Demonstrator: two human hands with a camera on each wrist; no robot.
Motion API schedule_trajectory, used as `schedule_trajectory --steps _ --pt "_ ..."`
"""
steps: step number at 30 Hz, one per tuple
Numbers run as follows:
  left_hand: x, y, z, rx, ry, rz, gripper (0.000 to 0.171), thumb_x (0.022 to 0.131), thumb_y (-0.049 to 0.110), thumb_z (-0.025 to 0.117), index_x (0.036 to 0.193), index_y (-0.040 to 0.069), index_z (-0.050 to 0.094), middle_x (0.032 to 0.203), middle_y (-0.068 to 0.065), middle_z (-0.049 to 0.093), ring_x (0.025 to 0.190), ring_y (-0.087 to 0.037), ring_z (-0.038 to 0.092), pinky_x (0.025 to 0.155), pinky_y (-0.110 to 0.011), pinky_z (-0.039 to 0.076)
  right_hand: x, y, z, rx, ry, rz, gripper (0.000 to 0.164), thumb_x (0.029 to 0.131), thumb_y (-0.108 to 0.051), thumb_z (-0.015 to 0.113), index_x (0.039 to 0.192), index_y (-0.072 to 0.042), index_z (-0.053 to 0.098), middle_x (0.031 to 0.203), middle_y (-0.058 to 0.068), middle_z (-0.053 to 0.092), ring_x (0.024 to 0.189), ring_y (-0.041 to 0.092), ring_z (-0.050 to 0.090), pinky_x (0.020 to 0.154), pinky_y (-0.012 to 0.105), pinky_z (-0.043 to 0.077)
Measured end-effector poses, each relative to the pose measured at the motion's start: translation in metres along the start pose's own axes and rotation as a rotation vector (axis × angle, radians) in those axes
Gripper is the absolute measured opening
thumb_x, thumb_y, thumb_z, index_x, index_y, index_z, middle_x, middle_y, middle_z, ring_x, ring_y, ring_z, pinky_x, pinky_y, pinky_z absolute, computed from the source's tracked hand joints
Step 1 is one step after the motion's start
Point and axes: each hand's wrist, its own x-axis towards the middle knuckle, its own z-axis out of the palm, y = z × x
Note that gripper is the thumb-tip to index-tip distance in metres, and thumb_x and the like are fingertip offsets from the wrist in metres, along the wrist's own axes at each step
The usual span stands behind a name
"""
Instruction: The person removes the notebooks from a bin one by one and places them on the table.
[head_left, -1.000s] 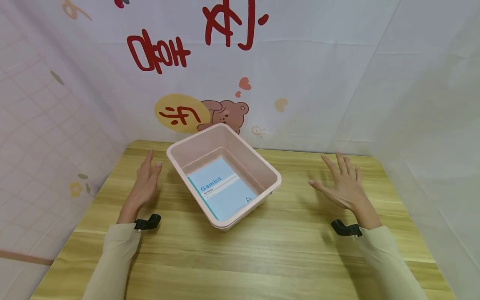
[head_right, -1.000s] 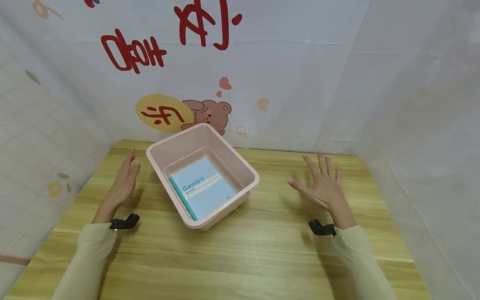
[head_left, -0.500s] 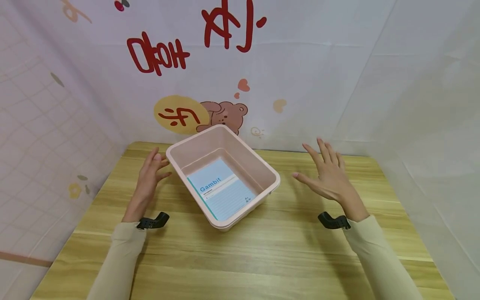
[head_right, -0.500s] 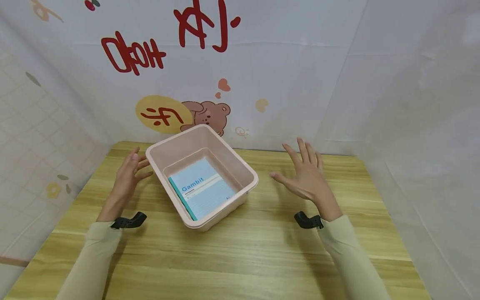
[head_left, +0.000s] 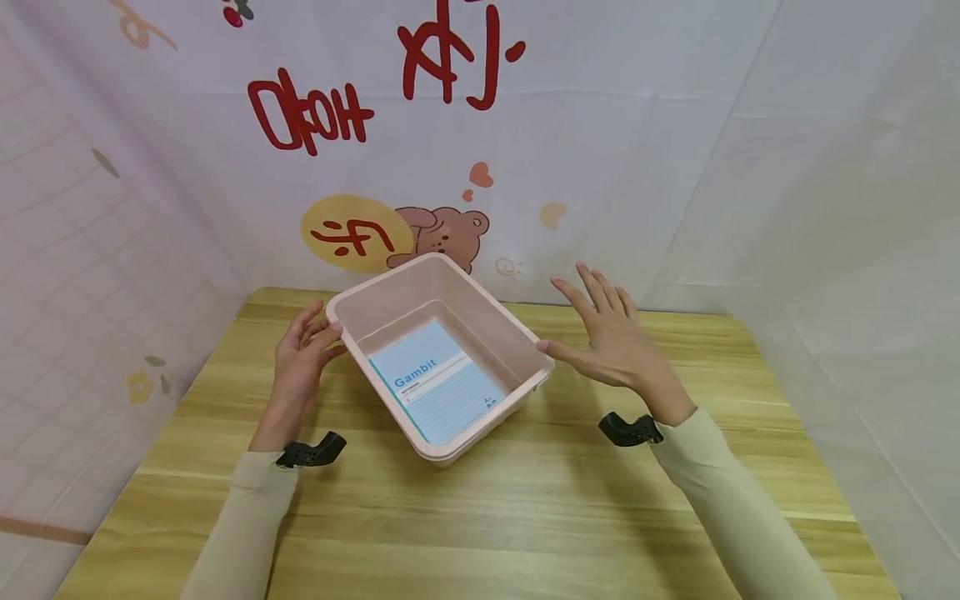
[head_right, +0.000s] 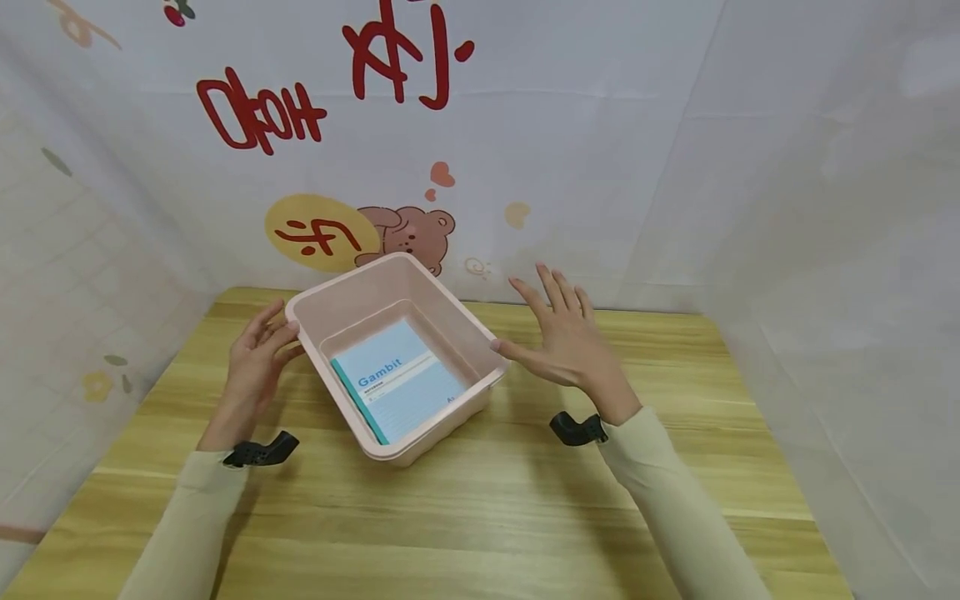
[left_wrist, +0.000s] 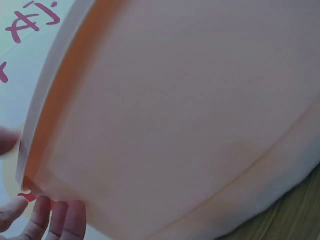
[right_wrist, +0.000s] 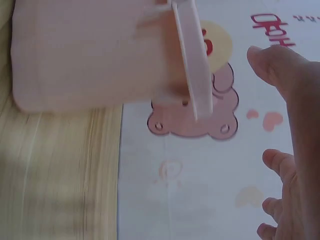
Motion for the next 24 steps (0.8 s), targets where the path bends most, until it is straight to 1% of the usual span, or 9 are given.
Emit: schedule_trajectory --steps 3,5,8,10,13,17,21,24 --pt "-0.002 0.000 0.002 -0.040 0.005 -0.012 0.063 0.096 0.012 0.073 0.152 0.009 0.045 0.121 0.000 0.054 0.102 -0.010 0.060 0.083 -0.019 0.061 0.007 -0.010 0.002 0.002 -0.015 -0.028 0.093 0.089 -0.075 0.057 0.164 -0.041 0.013 0.175 0.001 -0.005 0.162 0.032 0.000 0.127 0.065 0.004" --pt "-0.002 0.001 0.002 -0.076 -0.004 -0.023 0.064 0.095 0.011 0.074 0.152 0.007 0.045 0.119 0.000 0.055 0.101 -0.010 0.061 0.082 -0.019 0.061 0.011 -0.016 0.003 0.003 -0.021 -0.048 0.093 0.089 -0.075 0.057 0.164 -0.039 0.014 0.175 0.001 -0.004 0.161 0.033 0.001 0.127 0.066 0.005" --pt "-0.003 0.001 0.002 -0.152 -0.032 -0.044 0.062 0.095 0.008 0.072 0.151 0.006 0.045 0.117 -0.001 0.058 0.097 -0.010 0.063 0.081 -0.019 0.061 0.016 -0.024 0.003 -0.002 -0.026 -0.076 0.093 0.089 -0.075 0.058 0.164 -0.041 0.014 0.175 -0.001 -0.005 0.161 0.035 0.003 0.126 0.067 0.006" --pt "-0.004 0.001 0.002 -0.203 -0.048 -0.047 0.060 0.096 0.005 0.070 0.150 0.006 0.044 0.114 -0.001 0.060 0.095 -0.009 0.063 0.081 -0.019 0.061 0.020 -0.030 0.002 -0.002 -0.029 -0.090 0.093 0.089 -0.074 0.059 0.163 -0.043 0.013 0.174 -0.003 -0.006 0.161 0.034 0.004 0.127 0.067 0.007" --pt "-0.006 0.001 0.003 -0.260 -0.050 -0.039 0.056 0.096 0.001 0.068 0.147 0.005 0.044 0.110 -0.002 0.062 0.092 -0.009 0.065 0.079 -0.019 0.061 0.025 -0.038 0.003 0.003 -0.041 -0.102 0.092 0.089 -0.073 0.059 0.163 -0.045 0.012 0.174 -0.004 -0.005 0.162 0.031 0.003 0.128 0.066 0.006" --pt "-0.007 0.001 0.006 -0.283 -0.033 -0.018 0.056 0.096 -0.002 0.067 0.147 0.003 0.044 0.107 -0.002 0.062 0.089 -0.009 0.066 0.077 -0.019 0.062 0.033 -0.048 0.005 0.017 -0.062 -0.125 0.092 0.089 -0.071 0.061 0.163 -0.041 0.017 0.175 -0.001 0.001 0.161 0.031 0.004 0.127 0.066 0.007" --pt "-0.007 0.002 0.008 -0.280 -0.023 -0.013 0.057 0.096 -0.001 0.067 0.148 0.002 0.043 0.110 -0.003 0.061 0.090 -0.010 0.067 0.076 -0.019 0.062 0.042 -0.058 0.008 0.024 -0.081 -0.150 0.091 0.089 -0.069 0.063 0.163 -0.036 0.022 0.174 0.000 0.008 0.161 0.032 0.008 0.127 0.065 0.009" --pt "-0.007 0.002 0.008 -0.279 -0.018 -0.010 0.056 0.096 -0.002 0.067 0.147 0.002 0.043 0.112 -0.005 0.061 0.090 -0.011 0.068 0.075 -0.019 0.062 0.050 -0.067 0.009 0.031 -0.097 -0.171 0.090 0.089 -0.069 0.063 0.163 -0.035 0.023 0.174 0.001 0.010 0.161 0.031 0.009 0.127 0.063 0.013"
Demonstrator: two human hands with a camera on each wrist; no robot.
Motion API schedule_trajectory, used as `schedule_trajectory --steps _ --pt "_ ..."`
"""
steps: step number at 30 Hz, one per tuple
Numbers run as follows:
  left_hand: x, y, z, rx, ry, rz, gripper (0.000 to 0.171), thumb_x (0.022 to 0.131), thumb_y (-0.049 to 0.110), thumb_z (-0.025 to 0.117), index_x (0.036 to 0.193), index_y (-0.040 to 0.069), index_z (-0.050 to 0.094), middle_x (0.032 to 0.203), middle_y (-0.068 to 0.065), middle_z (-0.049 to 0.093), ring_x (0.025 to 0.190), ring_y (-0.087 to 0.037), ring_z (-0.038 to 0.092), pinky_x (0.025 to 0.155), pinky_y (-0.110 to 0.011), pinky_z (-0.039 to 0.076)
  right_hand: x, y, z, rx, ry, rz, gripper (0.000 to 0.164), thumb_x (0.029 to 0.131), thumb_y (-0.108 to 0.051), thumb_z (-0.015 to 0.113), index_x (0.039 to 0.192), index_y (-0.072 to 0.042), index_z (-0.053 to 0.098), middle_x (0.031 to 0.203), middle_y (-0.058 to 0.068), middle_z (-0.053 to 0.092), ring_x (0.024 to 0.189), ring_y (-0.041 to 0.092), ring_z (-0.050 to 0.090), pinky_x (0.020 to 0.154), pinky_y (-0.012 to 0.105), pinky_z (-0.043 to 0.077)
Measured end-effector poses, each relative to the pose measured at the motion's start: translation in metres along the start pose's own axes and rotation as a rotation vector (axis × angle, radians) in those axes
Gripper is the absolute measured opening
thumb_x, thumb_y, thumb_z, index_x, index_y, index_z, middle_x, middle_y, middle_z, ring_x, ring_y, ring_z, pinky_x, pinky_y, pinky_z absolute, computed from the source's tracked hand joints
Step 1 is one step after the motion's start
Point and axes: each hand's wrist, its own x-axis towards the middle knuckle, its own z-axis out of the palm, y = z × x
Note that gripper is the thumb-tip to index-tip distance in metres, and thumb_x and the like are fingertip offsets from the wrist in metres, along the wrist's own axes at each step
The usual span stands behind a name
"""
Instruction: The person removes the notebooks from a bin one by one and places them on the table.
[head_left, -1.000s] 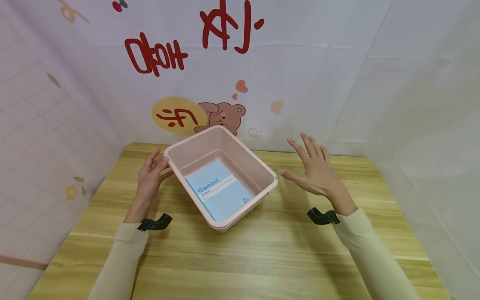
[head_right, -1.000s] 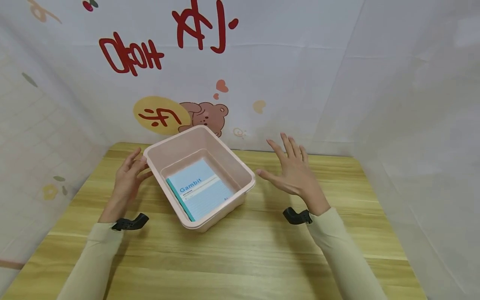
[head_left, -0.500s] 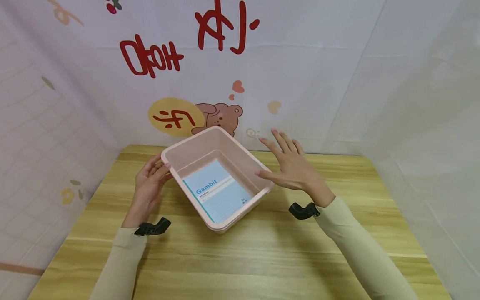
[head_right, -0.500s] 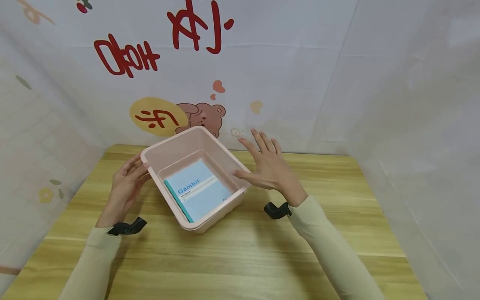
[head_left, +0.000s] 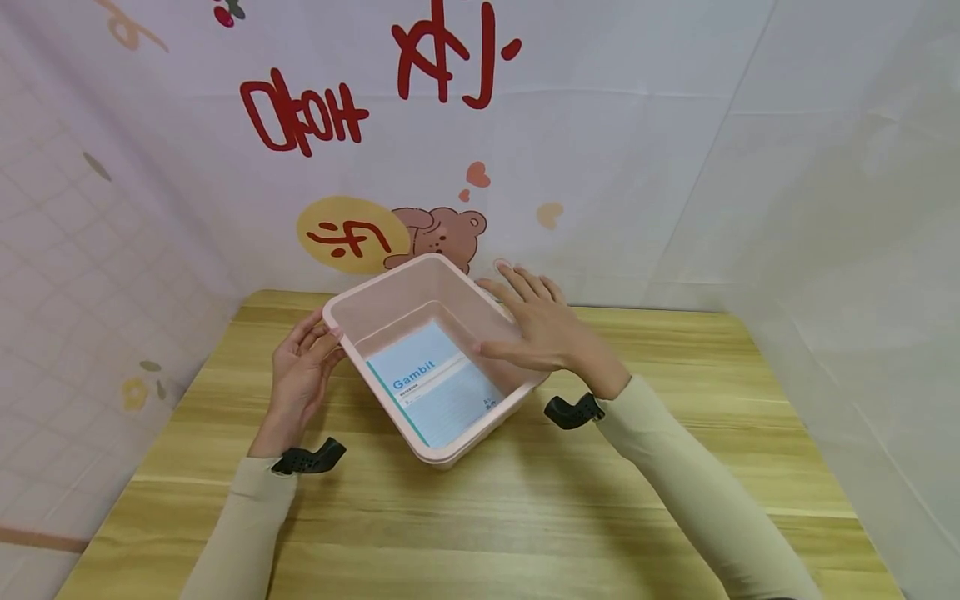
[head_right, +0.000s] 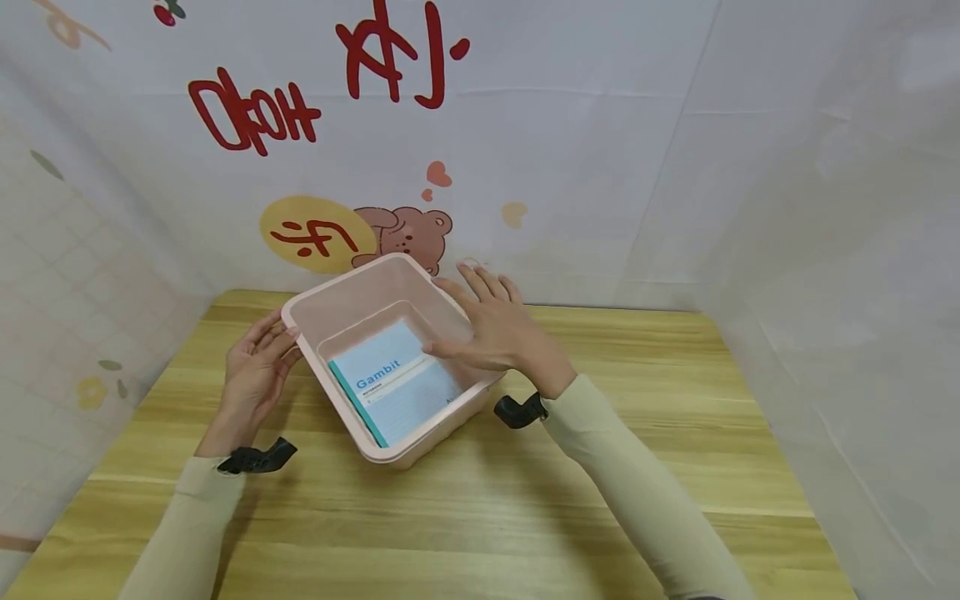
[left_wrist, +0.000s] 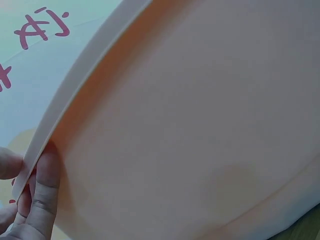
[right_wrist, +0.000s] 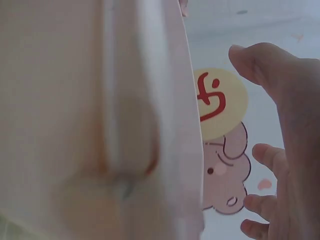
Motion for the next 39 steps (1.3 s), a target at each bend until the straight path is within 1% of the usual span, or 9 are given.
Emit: schedule_trajectory --steps 4,9,11,15,21,26,29,35,39 --pt "0.000 0.000 0.000 -0.002 0.001 0.009 0.055 0.096 -0.003 0.067 0.146 0.002 0.045 0.111 -0.005 0.060 0.089 -0.010 0.068 0.074 -0.018 0.062 0.011 -0.011 -0.002 0.019 -0.024 -0.016 0.089 0.088 -0.072 0.059 0.162 -0.036 0.025 0.174 0.002 0.012 0.160 0.032 0.010 0.127 0.061 0.017" --pt "0.000 0.001 0.000 0.004 0.000 0.009 0.055 0.096 -0.002 0.067 0.146 0.002 0.044 0.110 -0.003 0.059 0.088 -0.010 0.067 0.074 -0.018 0.062 0.024 -0.023 -0.005 0.018 -0.069 -0.040 0.087 0.087 -0.076 0.057 0.161 -0.040 0.027 0.173 -0.001 0.013 0.159 0.032 0.013 0.127 0.062 0.017" --pt "0.001 0.001 0.001 0.007 0.004 0.010 0.056 0.096 -0.002 0.067 0.147 0.001 0.044 0.109 -0.003 0.059 0.089 -0.010 0.068 0.074 -0.019 0.062 0.030 -0.026 -0.005 0.016 -0.090 -0.055 0.088 0.087 -0.077 0.057 0.161 -0.040 0.027 0.173 -0.001 0.014 0.159 0.032 0.015 0.127 0.063 0.017" --pt "0.002 0.001 0.002 -0.005 0.023 0.018 0.055 0.095 -0.004 0.068 0.145 0.000 0.046 0.109 -0.004 0.062 0.090 -0.012 0.069 0.074 -0.020 0.062 0.044 -0.032 -0.004 0.027 -0.154 -0.077 0.088 0.087 -0.076 0.059 0.161 -0.037 0.028 0.173 0.004 0.017 0.158 0.034 0.017 0.127 0.064 0.016" --pt "0.002 0.000 0.002 -0.010 0.053 0.025 0.051 0.095 -0.006 0.067 0.142 0.001 0.050 0.106 -0.005 0.063 0.085 -0.012 0.069 0.070 -0.020 0.062 0.066 -0.039 0.006 0.035 -0.253 -0.102 0.091 0.087 -0.075 0.060 0.162 -0.036 0.026 0.172 0.007 0.019 0.159 0.039 0.013 0.128 0.066 0.014" --pt "0.002 -0.001 0.004 -0.018 0.041 0.022 0.050 0.094 -0.007 0.067 0.141 0.001 0.050 0.103 -0.004 0.062 0.084 -0.012 0.068 0.070 -0.021 0.063 0.079 -0.044 0.017 -0.016 -0.274 -0.127 0.090 0.086 -0.076 0.061 0.160 -0.035 0.030 0.168 0.006 0.026 0.157 0.033 0.018 0.126 0.066 0.018" --pt "0.001 -0.001 0.006 -0.016 0.039 0.022 0.049 0.095 -0.007 0.066 0.141 0.001 0.050 0.103 -0.004 0.062 0.084 -0.012 0.069 0.070 -0.021 0.063 0.086 -0.047 0.023 -0.049 -0.302 -0.134 0.089 0.086 -0.076 0.060 0.160 -0.036 0.031 0.168 0.005 0.025 0.157 0.029 0.018 0.126 0.064 0.017" --pt "0.001 -0.001 0.006 0.014 0.053 0.014 0.051 0.096 -0.005 0.066 0.143 0.001 0.049 0.107 -0.005 0.061 0.088 -0.013 0.068 0.072 -0.020 0.062 0.100 -0.051 0.041 -0.129 -0.368 -0.147 0.088 0.086 -0.078 0.057 0.159 -0.037 0.030 0.167 0.003 0.027 0.156 0.029 0.018 0.131 0.057 0.010" --pt "0.000 -0.001 0.006 0.037 0.066 0.010 0.051 0.096 -0.004 0.066 0.144 0.002 0.049 0.109 -0.005 0.060 0.091 -0.013 0.067 0.072 -0.020 0.062 0.106 -0.054 0.053 -0.199 -0.373 -0.186 0.091 0.084 -0.082 0.055 0.159 -0.036 0.030 0.163 0.003 0.031 0.153 0.029 0.023 0.130 0.056 0.012"
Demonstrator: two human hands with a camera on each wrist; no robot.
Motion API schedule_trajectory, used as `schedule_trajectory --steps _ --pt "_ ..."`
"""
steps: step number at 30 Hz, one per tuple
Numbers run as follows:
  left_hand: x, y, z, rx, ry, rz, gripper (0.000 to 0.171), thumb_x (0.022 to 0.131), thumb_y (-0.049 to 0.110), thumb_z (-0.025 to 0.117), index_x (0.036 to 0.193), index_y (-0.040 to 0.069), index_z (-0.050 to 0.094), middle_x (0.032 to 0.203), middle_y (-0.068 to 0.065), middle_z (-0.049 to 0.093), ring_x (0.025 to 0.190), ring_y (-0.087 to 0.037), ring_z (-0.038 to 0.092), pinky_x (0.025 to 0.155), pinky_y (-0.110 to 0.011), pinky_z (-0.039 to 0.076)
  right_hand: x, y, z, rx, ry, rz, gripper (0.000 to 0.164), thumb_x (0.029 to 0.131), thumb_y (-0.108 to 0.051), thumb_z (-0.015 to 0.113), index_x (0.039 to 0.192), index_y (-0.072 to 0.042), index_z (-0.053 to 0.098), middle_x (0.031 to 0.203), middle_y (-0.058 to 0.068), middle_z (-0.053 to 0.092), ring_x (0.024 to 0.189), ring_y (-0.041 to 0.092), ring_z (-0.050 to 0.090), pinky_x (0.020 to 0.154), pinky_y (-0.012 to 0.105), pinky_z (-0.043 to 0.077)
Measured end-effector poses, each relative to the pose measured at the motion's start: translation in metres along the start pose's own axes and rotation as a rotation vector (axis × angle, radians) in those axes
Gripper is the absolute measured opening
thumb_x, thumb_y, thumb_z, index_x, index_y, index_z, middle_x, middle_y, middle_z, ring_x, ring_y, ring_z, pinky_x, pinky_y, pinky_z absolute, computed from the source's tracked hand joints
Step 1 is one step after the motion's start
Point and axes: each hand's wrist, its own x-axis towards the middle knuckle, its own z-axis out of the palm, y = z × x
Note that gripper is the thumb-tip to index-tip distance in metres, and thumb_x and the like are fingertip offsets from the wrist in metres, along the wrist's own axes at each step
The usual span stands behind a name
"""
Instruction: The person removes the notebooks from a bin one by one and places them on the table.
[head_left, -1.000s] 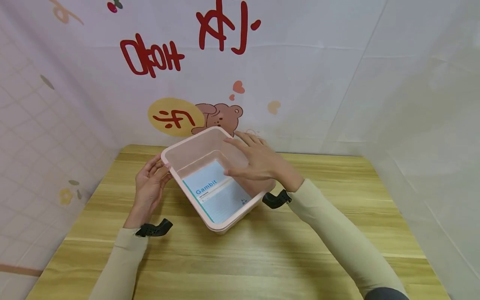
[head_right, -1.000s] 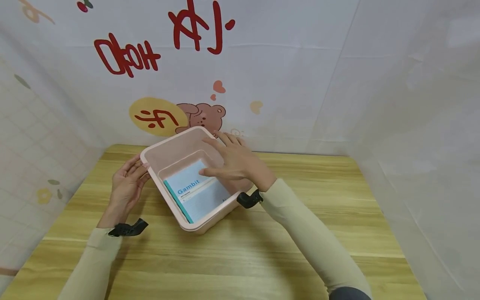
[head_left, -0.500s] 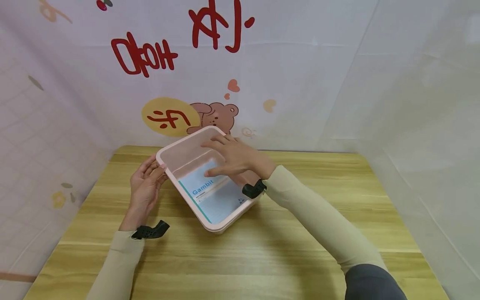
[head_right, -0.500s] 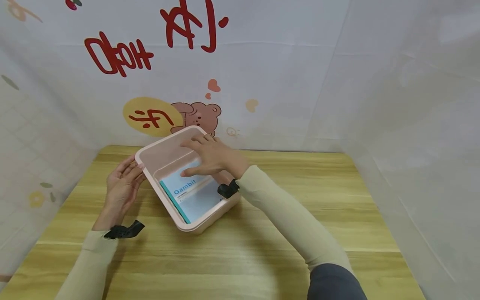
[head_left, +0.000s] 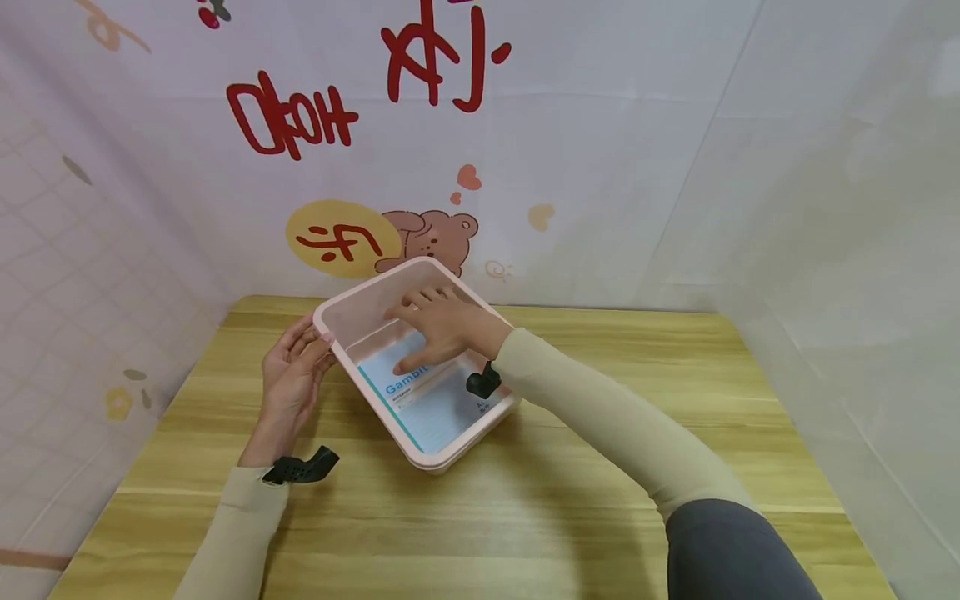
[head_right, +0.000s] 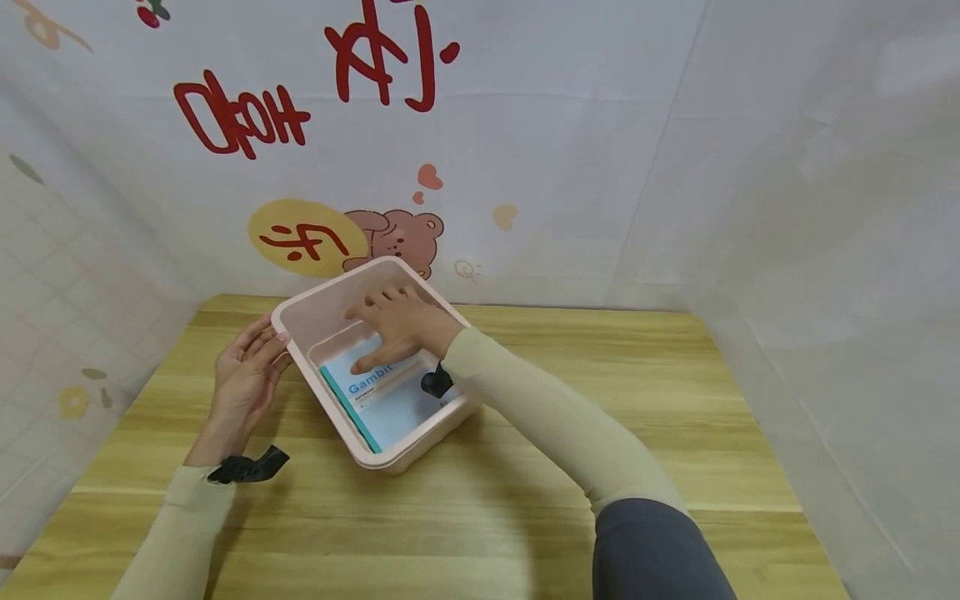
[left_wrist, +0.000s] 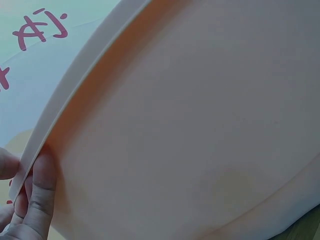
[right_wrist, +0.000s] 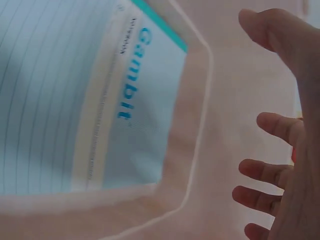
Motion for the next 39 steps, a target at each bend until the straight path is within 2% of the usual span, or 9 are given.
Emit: schedule_trajectory --steps 7,15,19,26,33,39 --pt "0.002 -0.002 0.000 0.004 -0.001 -0.003 0.052 0.096 -0.003 0.066 0.145 0.002 0.048 0.109 -0.004 0.058 0.093 -0.013 0.066 0.075 -0.019 0.062 0.015 -0.004 0.010 -0.090 -0.019 -0.021 0.094 0.083 -0.088 0.048 0.159 -0.037 0.029 0.161 0.002 0.032 0.149 0.026 0.027 0.127 0.054 0.019" --pt "0.001 0.000 -0.002 -0.003 0.008 -0.005 0.053 0.095 -0.004 0.067 0.144 0.002 0.048 0.107 -0.003 0.060 0.091 -0.012 0.065 0.074 -0.019 0.062 0.031 -0.008 0.016 -0.120 -0.058 -0.052 0.096 0.083 -0.088 0.048 0.160 -0.035 0.028 0.161 0.003 0.033 0.150 0.026 0.028 0.127 0.054 0.021" --pt "0.000 0.002 -0.004 0.003 0.027 0.000 0.052 0.094 -0.004 0.068 0.143 0.003 0.051 0.105 -0.001 0.062 0.090 -0.011 0.066 0.073 -0.019 0.062 0.041 -0.013 0.021 -0.133 -0.052 -0.078 0.092 0.084 -0.086 0.049 0.159 -0.035 0.031 0.161 0.003 0.034 0.148 0.025 0.029 0.125 0.053 0.025" --pt "0.000 0.001 -0.005 -0.009 0.009 0.002 0.049 0.095 -0.004 0.068 0.141 0.004 0.051 0.104 0.000 0.062 0.088 -0.010 0.067 0.073 -0.019 0.062 0.052 -0.022 0.033 -0.196 -0.108 -0.104 0.085 0.085 -0.086 0.049 0.156 -0.041 0.034 0.159 -0.001 0.032 0.148 0.021 0.028 0.121 0.045 0.033" --pt "0.000 0.000 -0.005 0.002 -0.004 0.004 0.051 0.095 -0.002 0.068 0.143 0.003 0.049 0.107 -0.001 0.060 0.092 -0.010 0.065 0.075 -0.018 0.062 0.056 -0.029 0.038 -0.162 -0.146 -0.104 0.076 0.090 -0.077 0.052 0.153 -0.038 0.036 0.147 -0.001 0.038 0.135 0.017 0.038 0.114 0.039 0.042" --pt "0.000 0.000 -0.005 0.006 -0.018 0.007 0.050 0.095 -0.001 0.068 0.142 0.003 0.050 0.106 -0.001 0.060 0.091 -0.010 0.065 0.075 -0.018 0.062 0.055 -0.028 0.041 -0.117 -0.160 -0.100 0.067 0.092 -0.072 0.054 0.147 -0.036 0.044 0.146 0.000 0.039 0.131 0.017 0.041 0.109 0.036 0.046"
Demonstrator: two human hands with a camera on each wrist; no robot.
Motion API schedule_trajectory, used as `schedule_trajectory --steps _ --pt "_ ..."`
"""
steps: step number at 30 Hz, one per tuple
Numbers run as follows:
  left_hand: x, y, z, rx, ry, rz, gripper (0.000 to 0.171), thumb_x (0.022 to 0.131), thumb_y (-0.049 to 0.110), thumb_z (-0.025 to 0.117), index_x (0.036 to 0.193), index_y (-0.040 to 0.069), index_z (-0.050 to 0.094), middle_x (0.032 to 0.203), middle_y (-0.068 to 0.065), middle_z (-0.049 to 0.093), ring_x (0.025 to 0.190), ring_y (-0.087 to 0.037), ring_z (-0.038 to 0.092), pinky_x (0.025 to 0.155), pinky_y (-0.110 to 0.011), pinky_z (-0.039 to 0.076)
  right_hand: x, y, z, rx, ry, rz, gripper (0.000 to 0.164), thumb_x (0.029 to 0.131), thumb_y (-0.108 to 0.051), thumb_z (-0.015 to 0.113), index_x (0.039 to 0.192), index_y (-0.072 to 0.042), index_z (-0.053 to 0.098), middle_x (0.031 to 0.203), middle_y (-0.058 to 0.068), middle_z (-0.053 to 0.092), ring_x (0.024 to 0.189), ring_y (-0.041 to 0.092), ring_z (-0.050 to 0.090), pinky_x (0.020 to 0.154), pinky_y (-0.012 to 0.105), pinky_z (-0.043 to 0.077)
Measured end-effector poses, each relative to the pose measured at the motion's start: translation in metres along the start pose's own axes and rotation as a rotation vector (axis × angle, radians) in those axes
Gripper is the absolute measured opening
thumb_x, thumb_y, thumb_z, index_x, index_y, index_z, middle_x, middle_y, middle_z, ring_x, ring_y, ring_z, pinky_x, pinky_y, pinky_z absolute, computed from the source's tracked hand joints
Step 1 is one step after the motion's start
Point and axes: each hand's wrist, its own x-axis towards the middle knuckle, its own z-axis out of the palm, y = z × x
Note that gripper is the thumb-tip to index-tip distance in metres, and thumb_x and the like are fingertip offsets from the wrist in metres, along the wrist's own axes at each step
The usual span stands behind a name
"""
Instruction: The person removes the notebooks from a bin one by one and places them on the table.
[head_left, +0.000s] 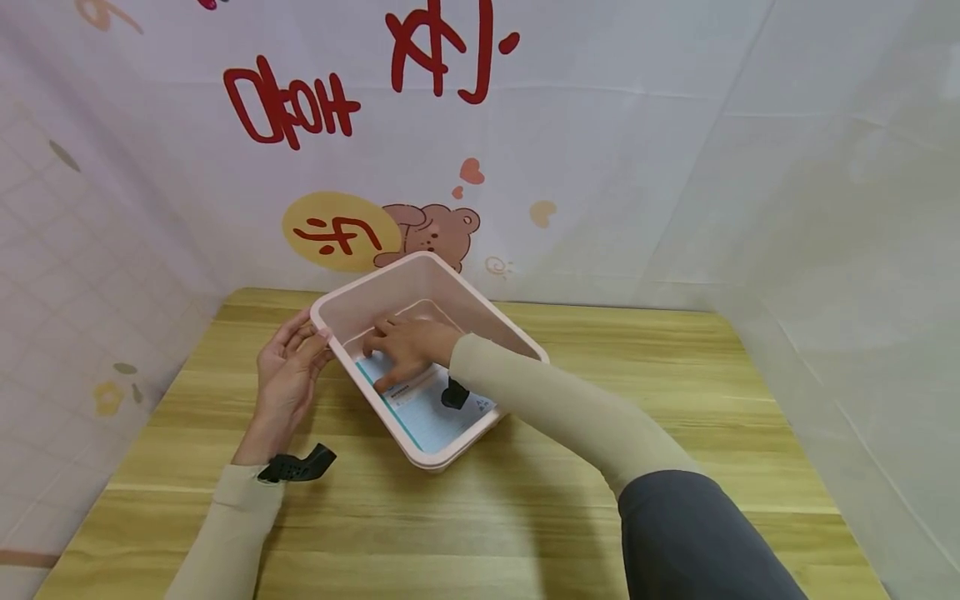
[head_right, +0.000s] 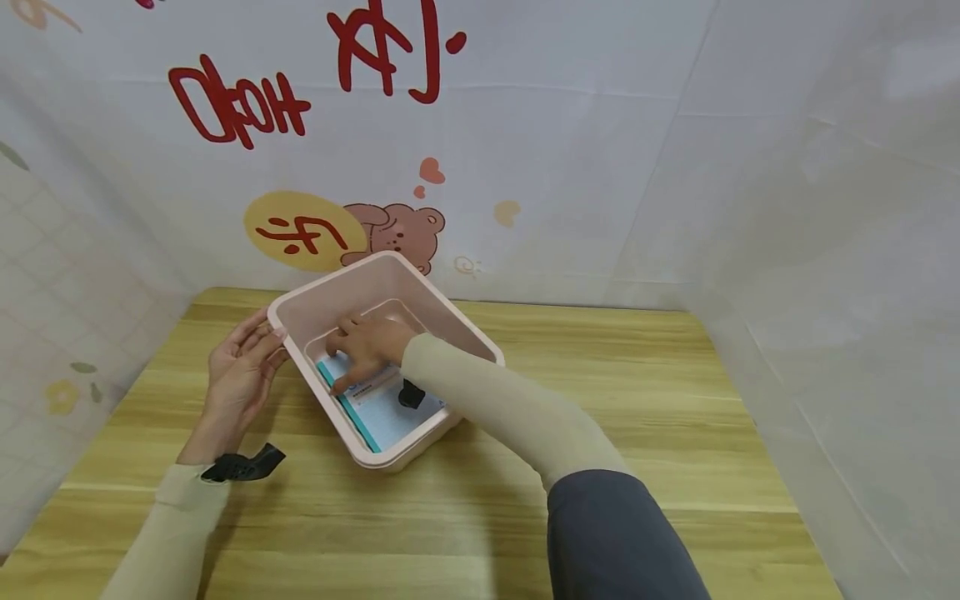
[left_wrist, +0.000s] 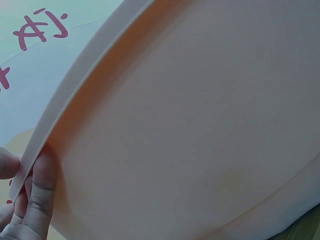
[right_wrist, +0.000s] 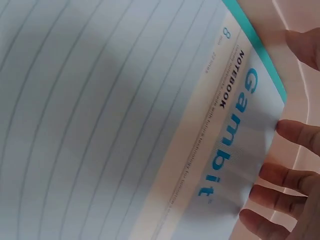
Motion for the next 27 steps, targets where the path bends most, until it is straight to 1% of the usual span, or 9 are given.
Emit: schedule_trajectory --steps 3,7,12,18,21,25,27 --pt "0.000 0.000 0.000 0.001 -0.009 -0.006 0.049 0.096 -0.002 0.068 0.141 0.003 0.050 0.106 -0.001 0.061 0.091 -0.010 0.066 0.075 -0.018 0.062 0.000 0.001 0.002 0.011 -0.008 -0.010 0.064 0.092 -0.069 0.057 0.145 -0.034 0.046 0.145 0.000 0.040 0.129 0.016 0.041 0.107 0.036 0.047" --pt "0.000 0.000 0.000 -0.002 -0.003 -0.013 0.048 0.096 -0.002 0.067 0.140 0.004 0.050 0.108 -0.002 0.059 0.091 -0.010 0.066 0.075 -0.018 0.062 0.001 0.002 0.005 0.014 -0.012 -0.016 0.063 0.090 -0.069 0.059 0.140 -0.033 0.046 0.142 -0.001 0.041 0.125 0.016 0.042 0.105 0.036 0.047" --pt "0.001 -0.001 0.000 0.012 0.013 -0.024 0.049 0.096 -0.001 0.068 0.141 0.005 0.050 0.109 -0.002 0.059 0.092 -0.011 0.067 0.075 -0.018 0.062 0.002 0.000 0.008 -0.017 0.008 -0.024 0.068 0.085 -0.074 0.063 0.134 -0.029 0.046 0.138 -0.001 0.041 0.123 0.016 0.041 0.103 0.033 0.047" --pt "0.001 -0.002 0.000 0.037 0.015 -0.030 0.050 0.097 0.001 0.067 0.143 0.006 0.049 0.111 -0.002 0.057 0.095 -0.011 0.066 0.077 -0.018 0.062 0.003 -0.005 0.011 -0.082 0.016 -0.013 0.080 0.083 -0.078 0.062 0.140 -0.026 0.040 0.137 -0.003 0.044 0.123 0.016 0.042 0.104 0.033 0.051" --pt "0.001 -0.002 0.000 0.043 0.010 -0.032 0.052 0.097 0.001 0.067 0.145 0.006 0.048 0.114 -0.002 0.056 0.097 -0.011 0.066 0.077 -0.017 0.062 0.005 -0.006 0.011 -0.108 0.014 0.001 0.083 0.082 -0.079 0.061 0.141 -0.025 0.038 0.138 -0.003 0.046 0.123 0.015 0.044 0.106 0.033 0.050" --pt "0.001 -0.001 -0.001 0.049 0.005 -0.023 0.053 0.097 0.002 0.067 0.146 0.006 0.047 0.115 -0.003 0.055 0.098 -0.011 0.065 0.078 -0.017 0.061 0.005 -0.006 0.009 -0.144 0.038 0.011 0.086 0.082 -0.080 0.059 0.143 -0.024 0.037 0.144 -0.001 0.046 0.127 0.017 0.043 0.109 0.035 0.049" --pt "0.001 -0.001 -0.001 0.049 0.002 -0.017 0.053 0.097 0.001 0.067 0.146 0.005 0.046 0.115 -0.003 0.056 0.098 -0.011 0.065 0.078 -0.017 0.061 0.005 -0.006 0.008 -0.161 0.053 0.016 0.087 0.082 -0.081 0.058 0.145 -0.026 0.038 0.148 0.000 0.043 0.130 0.018 0.040 0.111 0.038 0.049"
